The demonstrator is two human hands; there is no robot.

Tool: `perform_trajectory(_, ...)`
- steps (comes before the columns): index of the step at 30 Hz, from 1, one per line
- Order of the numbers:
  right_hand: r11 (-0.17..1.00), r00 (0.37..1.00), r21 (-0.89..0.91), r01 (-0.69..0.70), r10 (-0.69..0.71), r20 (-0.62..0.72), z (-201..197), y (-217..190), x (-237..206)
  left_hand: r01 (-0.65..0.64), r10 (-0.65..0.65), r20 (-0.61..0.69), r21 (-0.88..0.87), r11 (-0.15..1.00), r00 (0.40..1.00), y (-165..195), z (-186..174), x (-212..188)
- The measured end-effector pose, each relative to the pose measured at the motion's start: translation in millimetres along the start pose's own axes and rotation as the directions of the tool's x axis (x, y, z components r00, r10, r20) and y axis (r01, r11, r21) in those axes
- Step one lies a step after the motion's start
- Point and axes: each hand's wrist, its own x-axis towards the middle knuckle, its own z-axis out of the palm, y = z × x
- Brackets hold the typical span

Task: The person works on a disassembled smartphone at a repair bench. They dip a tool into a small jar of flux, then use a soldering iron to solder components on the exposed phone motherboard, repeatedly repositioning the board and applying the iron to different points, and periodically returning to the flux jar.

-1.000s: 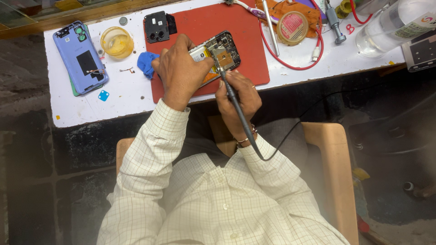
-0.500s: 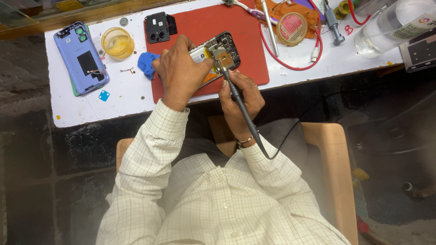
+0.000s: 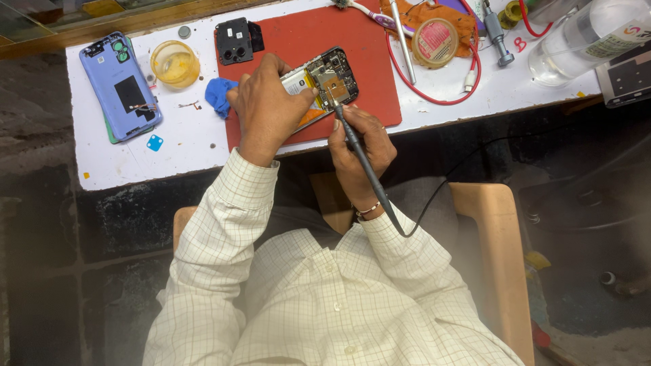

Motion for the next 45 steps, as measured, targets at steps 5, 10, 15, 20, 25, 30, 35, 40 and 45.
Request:
perform_trajectory(5, 1.0, 1.0, 0.013, -0.023, 0.023, -0.007, -1, 0, -1, 0.003, -0.003, 0.001, 0.001, 1.0, 1.0, 0, 1, 0)
perform_trajectory(10, 0.999, 0.999, -0.012, 0.037, -0.037, -0.015, 0, 1, -1, 0.009, -0.009, -0.022, 0.015, 1.0, 1.0, 1, 3, 1)
perform_trajectory(15, 0.998, 0.998, -0.037, 0.059, -0.059, -0.014, 3, 1, 0, 0.015, -0.014, -0.031, 0.038, 0.999, 0.999, 1, 4, 2)
perform_trajectory(20, 0.991, 0.994, -0.075, 0.109, -0.111, -0.01, 6, 1, 2, 0.017, -0.014, -0.054, 0.044, 0.999, 0.998, 2, 4, 2)
perform_trajectory(25, 0.989, 0.993, -0.086, 0.121, -0.122, -0.001, 7, 2, 2, 0.044, -0.042, -0.042, 0.048, 0.998, 0.998, 2, 5, 3)
perform_trajectory(30, 0.988, 0.991, -0.078, 0.13, -0.13, 0.006, 7, 2, 3, 0.043, -0.04, -0.061, 0.045, 0.998, 0.997, 3, 4, 2)
perform_trajectory(35, 0.989, 0.992, -0.079, 0.127, -0.127, 0.009, 8, 2, 3, 0.039, -0.036, -0.07, 0.048, 0.998, 0.997, 2, 4, 1)
perform_trajectory(40, 0.987, 0.991, -0.09, 0.134, -0.134, 0.006, 9, 3, 2, 0.033, -0.03, -0.075, 0.042, 0.999, 0.997, 1, 6, 1)
perform_trajectory(45, 0.987, 0.991, -0.093, 0.134, -0.133, 0.012, 9, 4, 2, 0.028, -0.025, -0.077, 0.035, 0.999, 0.997, -1, 7, 1)
